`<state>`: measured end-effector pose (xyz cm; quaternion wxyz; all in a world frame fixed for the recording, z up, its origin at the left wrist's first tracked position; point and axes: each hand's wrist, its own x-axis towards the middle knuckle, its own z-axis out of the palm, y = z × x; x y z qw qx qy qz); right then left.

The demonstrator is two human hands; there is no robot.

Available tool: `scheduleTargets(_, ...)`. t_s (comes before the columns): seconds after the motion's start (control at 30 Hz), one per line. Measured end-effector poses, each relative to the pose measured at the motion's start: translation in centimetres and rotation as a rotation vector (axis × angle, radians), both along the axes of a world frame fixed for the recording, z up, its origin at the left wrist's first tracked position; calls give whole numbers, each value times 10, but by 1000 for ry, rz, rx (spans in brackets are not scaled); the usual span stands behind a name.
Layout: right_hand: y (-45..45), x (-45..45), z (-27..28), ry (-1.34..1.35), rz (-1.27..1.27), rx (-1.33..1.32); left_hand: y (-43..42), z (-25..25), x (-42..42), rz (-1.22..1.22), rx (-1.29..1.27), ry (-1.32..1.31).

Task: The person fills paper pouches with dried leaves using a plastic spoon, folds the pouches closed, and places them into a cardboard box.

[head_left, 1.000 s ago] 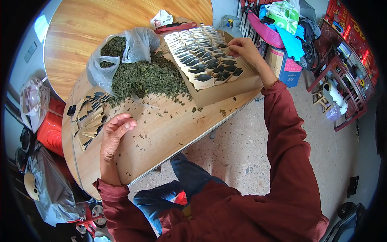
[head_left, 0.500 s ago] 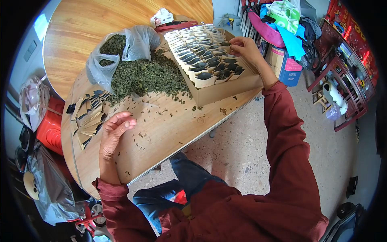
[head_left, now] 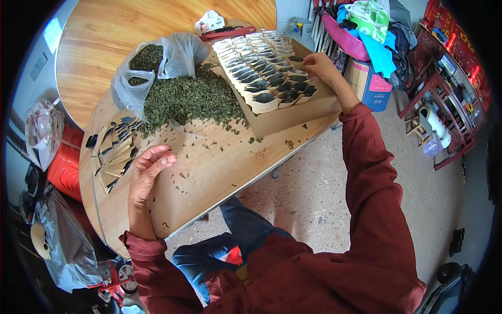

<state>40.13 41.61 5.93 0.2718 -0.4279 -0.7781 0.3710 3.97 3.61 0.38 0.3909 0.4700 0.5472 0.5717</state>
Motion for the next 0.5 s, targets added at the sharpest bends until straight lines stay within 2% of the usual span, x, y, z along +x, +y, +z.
scheduleTargets(0.1, 6, -4, -2, -83, 5, -44, 0, 1, 1, 3, -1, 0)
scheduleTargets(0.5, 11, -9, -6, -77, 22, -23, 0, 1, 1, 2, 3, 10)
